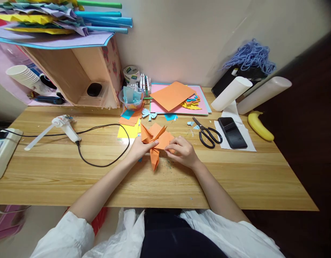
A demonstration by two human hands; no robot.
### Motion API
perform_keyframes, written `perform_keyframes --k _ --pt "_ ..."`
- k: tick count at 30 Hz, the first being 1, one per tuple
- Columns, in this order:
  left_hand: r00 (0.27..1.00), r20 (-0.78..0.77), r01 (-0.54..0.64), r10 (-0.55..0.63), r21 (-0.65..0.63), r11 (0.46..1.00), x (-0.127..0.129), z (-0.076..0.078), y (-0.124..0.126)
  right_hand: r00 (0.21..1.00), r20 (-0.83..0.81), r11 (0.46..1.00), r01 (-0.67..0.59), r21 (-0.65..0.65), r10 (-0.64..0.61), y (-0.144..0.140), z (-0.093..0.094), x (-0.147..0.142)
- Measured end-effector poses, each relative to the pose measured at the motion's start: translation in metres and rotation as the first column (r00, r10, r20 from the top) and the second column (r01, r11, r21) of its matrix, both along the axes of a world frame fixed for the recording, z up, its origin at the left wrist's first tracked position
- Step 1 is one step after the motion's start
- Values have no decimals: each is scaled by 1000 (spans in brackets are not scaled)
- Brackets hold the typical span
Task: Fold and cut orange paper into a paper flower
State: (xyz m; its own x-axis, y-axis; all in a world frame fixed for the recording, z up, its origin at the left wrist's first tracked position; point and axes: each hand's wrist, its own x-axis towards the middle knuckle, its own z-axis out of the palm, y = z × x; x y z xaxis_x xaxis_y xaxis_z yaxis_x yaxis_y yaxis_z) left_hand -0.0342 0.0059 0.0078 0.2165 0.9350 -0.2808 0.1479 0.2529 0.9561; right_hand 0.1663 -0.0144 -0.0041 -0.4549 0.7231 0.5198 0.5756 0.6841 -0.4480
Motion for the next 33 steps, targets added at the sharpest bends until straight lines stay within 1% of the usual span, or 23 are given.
perform_keyframes --k 4,8,12,15,18,21,23,28,31,33 --pt "1000 23 7 -7 -18 1000 -1 -3 1 996 81 997 16 71 -21 0 -1 -1" --pt "1000 11 14 -13 -25 1000 -1 -5 1 989 147 997 9 81 -21 0 -1 -1" --pt "1000 7 -7 7 -20 1000 -1 -3 1 985 174 994 -14 105 -5 1 -1 0" --pt "1000 12 -9 9 -31 999 0 -1 1 981 193 986 -14 166 -18 1 -2 1" --pt "1000 18 2 -2 -21 1000 0 0 1 976 214 966 -18 259 -40 0 -4 1" --pt "1000 15 14 -13 -27 1000 0 -1 1 982 187 934 -46 355 -23 0 -4 3" --pt "1000 18 15 -15 -24 1000 -1 -2 1 985 171 921 -54 386 -14 -1 -3 4" --pt "1000 20 17 -16 -17 1000 -1 -3 2 986 167 921 -68 383 3 -1 -2 6" --pt "999 40 28 -28 6 1000 -1 -2 2 991 136 940 -51 339 5 1 -5 5" --pt "999 36 27 -28 28 999 -1 -2 2 996 84 959 -28 281 4 1 -6 3"
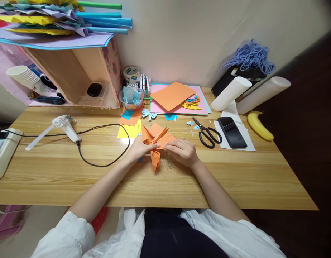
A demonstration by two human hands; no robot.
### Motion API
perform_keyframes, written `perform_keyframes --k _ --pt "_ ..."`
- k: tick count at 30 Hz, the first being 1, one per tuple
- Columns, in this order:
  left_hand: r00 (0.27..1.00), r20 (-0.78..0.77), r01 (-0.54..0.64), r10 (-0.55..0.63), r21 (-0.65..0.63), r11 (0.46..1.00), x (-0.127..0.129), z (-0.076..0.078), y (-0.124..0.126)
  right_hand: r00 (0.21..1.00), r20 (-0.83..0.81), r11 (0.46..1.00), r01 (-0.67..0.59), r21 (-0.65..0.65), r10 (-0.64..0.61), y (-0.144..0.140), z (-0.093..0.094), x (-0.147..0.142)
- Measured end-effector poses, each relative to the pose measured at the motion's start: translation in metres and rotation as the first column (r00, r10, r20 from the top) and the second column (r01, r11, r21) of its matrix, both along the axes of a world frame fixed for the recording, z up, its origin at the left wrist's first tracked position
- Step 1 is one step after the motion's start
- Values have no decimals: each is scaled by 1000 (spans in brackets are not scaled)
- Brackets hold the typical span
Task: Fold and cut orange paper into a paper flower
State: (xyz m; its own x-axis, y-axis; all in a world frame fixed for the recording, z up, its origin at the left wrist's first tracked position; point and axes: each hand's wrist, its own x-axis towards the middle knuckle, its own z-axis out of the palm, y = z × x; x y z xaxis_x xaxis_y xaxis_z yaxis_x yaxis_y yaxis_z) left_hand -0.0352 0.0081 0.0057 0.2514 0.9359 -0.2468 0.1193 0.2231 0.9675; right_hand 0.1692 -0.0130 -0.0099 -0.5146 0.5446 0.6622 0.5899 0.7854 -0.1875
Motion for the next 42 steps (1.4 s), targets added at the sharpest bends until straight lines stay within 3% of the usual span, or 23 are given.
perform_keyframes --k 5,10,13,17,23,31,34,38,42 --pt "999 -34 -18 19 35 999 2 0 -1 969 -224 952 30 -305 -102 -4 3 -11" --pt "1000 11 -28 27 73 997 3 1 -2 840 -431 818 26 -575 -330 -7 -1 -23" --pt "999 6 -47 47 94 994 3 2 -2 726 -526 705 -82 -705 -442 -6 -7 -27" --pt "999 -12 -44 46 107 993 3 1 -2 595 -587 561 -259 -786 -549 -4 -8 -30" --pt "999 -27 -24 27 99 995 4 -4 -3 583 -581 425 -397 -814 -568 -3 -6 -30" --pt "999 39 0 1 -18 1000 7 4 -6 565 -562 428 -365 -827 -604 -4 -6 -30" --pt "1000 -2 -8 8 13 1000 6 3 -5 554 -575 426 -387 -818 -602 -5 -2 -32" --pt "999 -15 39 -39 -3 999 5 -1 -4 551 -561 470 -312 -826 -618 -5 0 -32" --pt "996 -42 78 -77 25 997 4 -1 -3 556 -551 478 -288 -830 -622 -5 -1 -32"
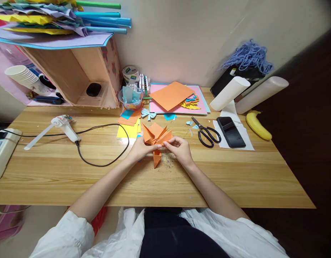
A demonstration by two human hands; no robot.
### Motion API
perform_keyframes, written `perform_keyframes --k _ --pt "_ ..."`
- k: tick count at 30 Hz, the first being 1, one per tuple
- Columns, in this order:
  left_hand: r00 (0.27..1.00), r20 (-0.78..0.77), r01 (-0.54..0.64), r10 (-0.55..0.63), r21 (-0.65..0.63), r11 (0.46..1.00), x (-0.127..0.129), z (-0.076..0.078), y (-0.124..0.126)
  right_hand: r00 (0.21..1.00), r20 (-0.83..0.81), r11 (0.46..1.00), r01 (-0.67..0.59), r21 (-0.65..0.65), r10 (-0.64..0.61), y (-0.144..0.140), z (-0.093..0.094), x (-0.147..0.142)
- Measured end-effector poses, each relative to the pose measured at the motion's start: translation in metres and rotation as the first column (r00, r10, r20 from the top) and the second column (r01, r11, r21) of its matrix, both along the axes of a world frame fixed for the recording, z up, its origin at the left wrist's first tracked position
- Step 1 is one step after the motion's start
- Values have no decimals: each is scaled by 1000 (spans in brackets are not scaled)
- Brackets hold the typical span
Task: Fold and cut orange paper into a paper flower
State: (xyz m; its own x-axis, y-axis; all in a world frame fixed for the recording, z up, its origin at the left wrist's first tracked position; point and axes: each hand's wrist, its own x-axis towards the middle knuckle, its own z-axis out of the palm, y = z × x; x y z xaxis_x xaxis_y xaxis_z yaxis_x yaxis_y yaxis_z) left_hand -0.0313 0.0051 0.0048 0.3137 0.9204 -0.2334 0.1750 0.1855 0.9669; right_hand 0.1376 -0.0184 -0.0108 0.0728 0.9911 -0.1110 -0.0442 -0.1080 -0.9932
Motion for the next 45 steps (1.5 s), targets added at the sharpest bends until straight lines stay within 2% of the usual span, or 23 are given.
perform_keyframes --k 6,15,26,36,45 --pt "998 -43 -37 39 46 998 0 4 0 1000 3 1000 12 2 -12 -1 -2 -2" --pt "996 26 -84 84 -8 996 1 3 -2 999 -33 999 9 -42 -10 -1 2 -3" --pt "989 -22 -149 150 18 989 6 13 -7 994 -108 997 -41 -72 33 -2 0 -4" --pt "989 -6 -146 146 12 989 5 12 -6 985 -170 996 -46 -75 32 0 2 -1" --pt "991 72 -110 111 -13 994 2 2 1 988 -149 997 -51 -62 42 5 6 6"
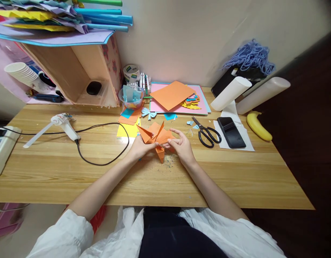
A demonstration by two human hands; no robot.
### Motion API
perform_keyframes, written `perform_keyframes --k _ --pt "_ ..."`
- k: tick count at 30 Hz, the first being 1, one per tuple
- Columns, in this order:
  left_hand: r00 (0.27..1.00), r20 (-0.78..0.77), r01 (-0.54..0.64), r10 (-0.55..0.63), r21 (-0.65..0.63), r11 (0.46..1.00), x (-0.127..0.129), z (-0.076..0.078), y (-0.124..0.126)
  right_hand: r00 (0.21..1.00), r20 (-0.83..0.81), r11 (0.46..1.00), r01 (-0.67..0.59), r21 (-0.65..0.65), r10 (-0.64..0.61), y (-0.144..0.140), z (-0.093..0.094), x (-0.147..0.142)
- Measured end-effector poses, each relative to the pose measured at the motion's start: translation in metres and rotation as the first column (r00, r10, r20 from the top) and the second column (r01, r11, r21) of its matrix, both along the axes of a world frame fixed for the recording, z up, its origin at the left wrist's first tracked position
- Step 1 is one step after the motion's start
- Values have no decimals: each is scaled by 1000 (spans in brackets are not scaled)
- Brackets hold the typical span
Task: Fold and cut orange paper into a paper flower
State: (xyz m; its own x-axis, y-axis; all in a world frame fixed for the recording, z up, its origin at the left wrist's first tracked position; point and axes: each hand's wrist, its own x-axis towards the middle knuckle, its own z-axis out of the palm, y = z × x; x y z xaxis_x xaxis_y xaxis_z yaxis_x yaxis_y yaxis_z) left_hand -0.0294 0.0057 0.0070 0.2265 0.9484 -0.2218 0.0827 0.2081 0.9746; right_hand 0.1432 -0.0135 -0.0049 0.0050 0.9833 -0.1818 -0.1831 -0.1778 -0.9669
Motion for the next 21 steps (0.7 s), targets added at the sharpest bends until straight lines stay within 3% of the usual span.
perform_keyframes --k 8,15,21 --pt "1000 -29 -7 6 -36 999 -1 0 1 1000 -18 1000 17 19 -16 1 0 3" --pt "999 30 31 -29 -74 997 1 1 -2 980 65 982 -188 7 187 3 -2 10" --pt "992 32 122 -121 -46 991 -1 2 -2 987 76 989 -145 17 143 2 -1 10"
